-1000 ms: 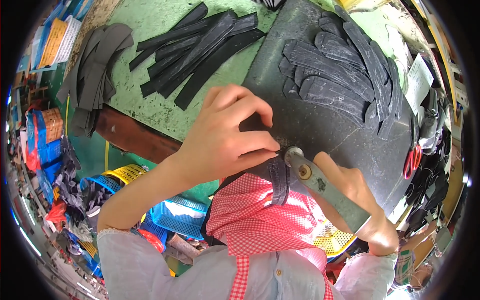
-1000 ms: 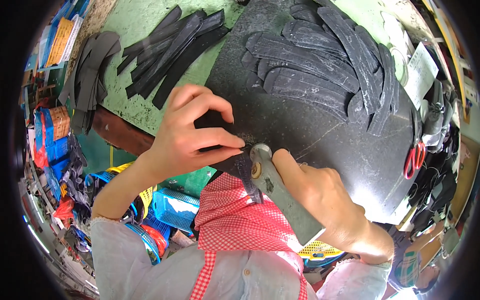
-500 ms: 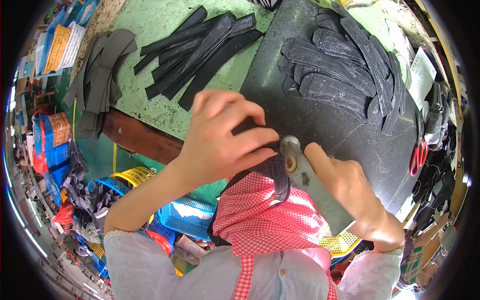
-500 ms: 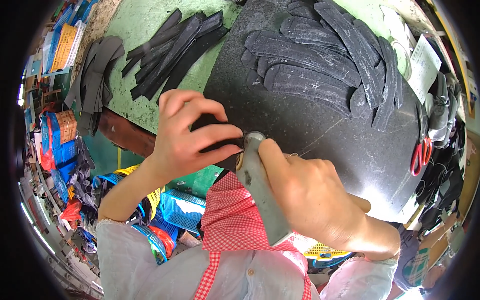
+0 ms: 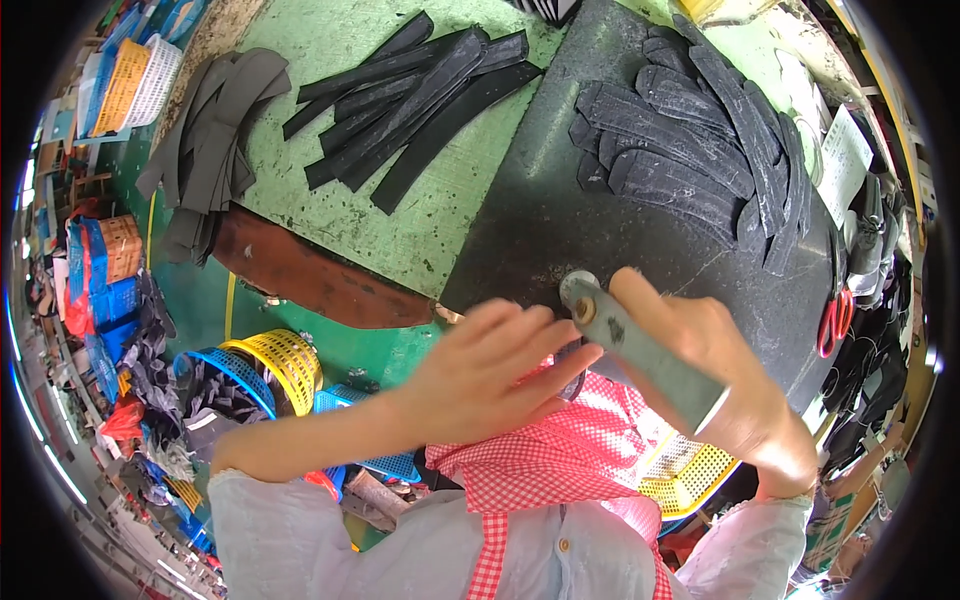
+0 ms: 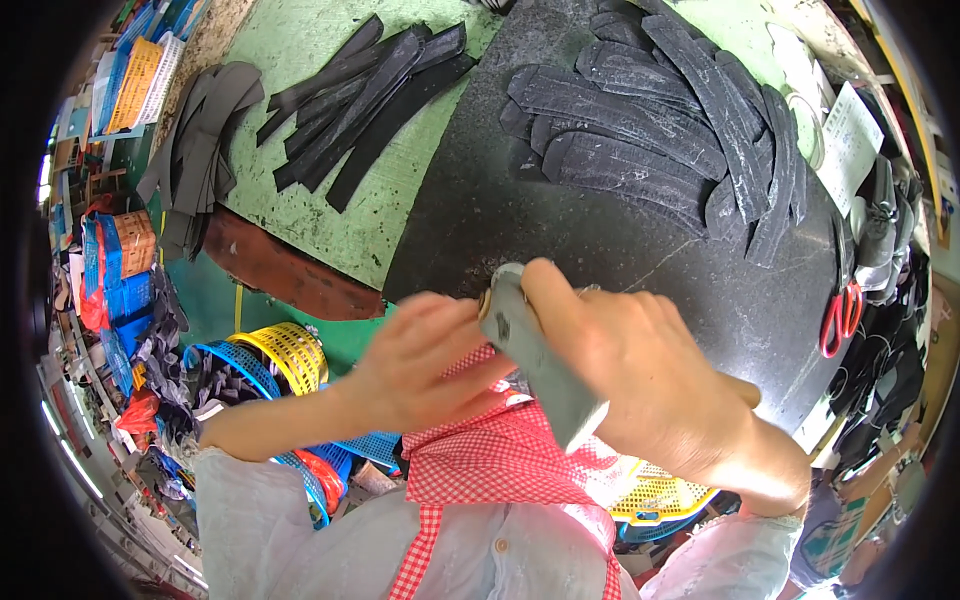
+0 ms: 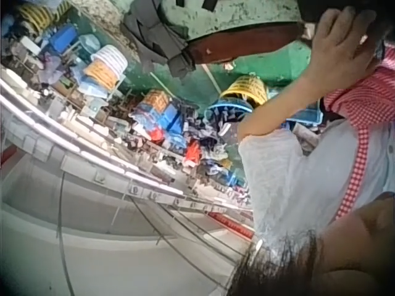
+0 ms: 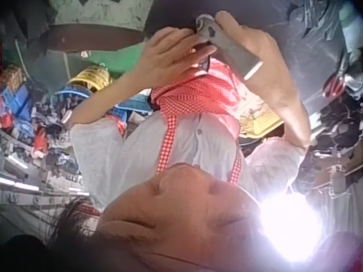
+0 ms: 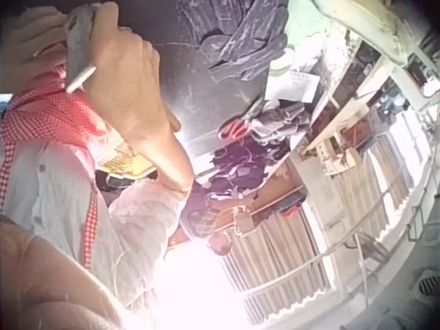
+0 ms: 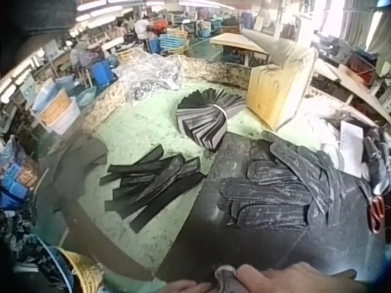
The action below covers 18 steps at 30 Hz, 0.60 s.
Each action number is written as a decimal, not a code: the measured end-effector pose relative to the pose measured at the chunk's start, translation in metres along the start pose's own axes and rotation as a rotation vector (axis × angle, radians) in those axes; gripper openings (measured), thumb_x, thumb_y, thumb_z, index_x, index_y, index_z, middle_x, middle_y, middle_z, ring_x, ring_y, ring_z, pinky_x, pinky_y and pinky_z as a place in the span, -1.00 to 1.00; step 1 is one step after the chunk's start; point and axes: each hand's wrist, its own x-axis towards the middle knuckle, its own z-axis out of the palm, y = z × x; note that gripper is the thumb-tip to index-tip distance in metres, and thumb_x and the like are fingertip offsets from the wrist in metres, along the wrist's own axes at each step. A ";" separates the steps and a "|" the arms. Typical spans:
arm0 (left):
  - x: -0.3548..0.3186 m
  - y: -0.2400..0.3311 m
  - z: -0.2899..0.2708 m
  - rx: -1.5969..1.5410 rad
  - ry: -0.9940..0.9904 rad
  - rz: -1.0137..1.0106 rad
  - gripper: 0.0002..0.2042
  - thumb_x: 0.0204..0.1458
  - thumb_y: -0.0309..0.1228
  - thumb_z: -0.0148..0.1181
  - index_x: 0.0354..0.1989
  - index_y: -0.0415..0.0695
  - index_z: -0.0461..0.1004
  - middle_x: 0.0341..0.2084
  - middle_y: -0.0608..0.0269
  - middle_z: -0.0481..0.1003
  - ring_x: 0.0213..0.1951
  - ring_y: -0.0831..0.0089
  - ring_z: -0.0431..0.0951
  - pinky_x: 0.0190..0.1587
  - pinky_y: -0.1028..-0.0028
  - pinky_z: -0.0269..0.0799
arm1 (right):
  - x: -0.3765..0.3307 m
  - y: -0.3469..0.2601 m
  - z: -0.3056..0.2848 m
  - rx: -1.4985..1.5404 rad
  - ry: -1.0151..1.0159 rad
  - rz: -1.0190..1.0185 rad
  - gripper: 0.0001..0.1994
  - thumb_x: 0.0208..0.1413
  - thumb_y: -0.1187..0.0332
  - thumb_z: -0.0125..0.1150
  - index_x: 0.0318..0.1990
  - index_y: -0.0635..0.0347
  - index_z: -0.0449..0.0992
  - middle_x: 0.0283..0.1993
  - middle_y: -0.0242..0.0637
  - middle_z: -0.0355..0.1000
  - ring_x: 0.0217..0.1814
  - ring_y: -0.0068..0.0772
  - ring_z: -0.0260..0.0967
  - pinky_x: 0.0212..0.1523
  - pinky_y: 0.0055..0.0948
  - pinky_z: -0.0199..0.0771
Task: Hammering material strips onto a base component as part of the shoe manufacturing process.
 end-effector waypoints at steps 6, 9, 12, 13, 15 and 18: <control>-0.004 0.023 0.015 -0.007 -0.001 -0.118 -0.47 0.06 -0.16 0.40 0.21 -0.09 0.59 0.29 0.04 0.44 0.31 0.09 0.44 0.39 0.02 0.33 | -0.003 0.001 0.006 -0.009 0.099 -0.006 -0.74 0.22 0.40 0.22 -0.02 0.23 0.31 -0.41 0.00 0.51 -0.32 0.19 0.58 -0.33 0.07 0.55; 0.014 0.018 0.021 -0.073 0.048 -0.115 -0.63 0.02 -0.31 0.42 0.03 -0.11 0.64 0.17 0.05 0.48 0.25 0.02 0.49 0.25 0.05 0.50 | -0.008 0.011 0.005 0.218 0.165 0.082 -0.80 0.29 0.45 0.19 -0.05 0.26 0.32 -0.37 0.04 0.49 -0.32 0.13 0.60 -0.36 -0.07 0.50; 0.041 0.010 0.018 -0.209 -0.030 -0.037 -0.72 0.03 -0.47 0.44 -0.05 -0.09 0.68 0.13 0.09 0.52 0.26 0.00 0.51 0.15 0.18 0.61 | -0.036 0.026 -0.001 0.211 0.371 0.054 -0.82 0.28 0.53 0.33 -0.01 0.35 0.55 -0.31 -0.14 0.54 -0.40 -0.26 0.54 -0.35 -0.31 0.45; 0.048 0.006 0.018 -0.274 -0.089 0.002 -0.72 0.03 -0.44 0.46 -0.06 -0.09 0.67 0.15 0.07 0.52 0.26 0.00 0.52 0.16 0.19 0.62 | -0.049 0.029 -0.002 0.226 0.370 0.104 -0.81 0.28 0.53 0.33 0.01 0.35 0.57 -0.32 -0.16 0.53 -0.41 -0.26 0.52 -0.36 -0.32 0.44; 0.064 -0.004 0.014 -0.517 -0.133 -0.119 -0.72 0.03 -0.40 0.50 -0.08 -0.09 0.65 0.16 0.02 0.56 0.17 0.05 0.59 0.14 0.23 0.61 | -0.073 0.028 -0.007 0.182 0.314 0.225 -0.85 0.28 0.53 0.34 -0.06 0.34 0.55 -0.39 -0.18 0.48 -0.46 -0.26 0.49 -0.41 -0.31 0.39; 0.071 -0.029 0.016 -0.192 0.055 0.142 -0.64 -0.06 -0.35 0.53 -0.04 0.00 0.66 -0.10 0.22 0.56 -0.16 0.17 0.52 0.05 0.19 0.46 | -0.100 0.021 -0.003 0.198 0.210 0.373 -0.78 0.27 0.42 0.40 -0.20 0.25 0.40 -0.52 -0.13 0.40 -0.53 -0.07 0.49 -0.49 -0.25 0.35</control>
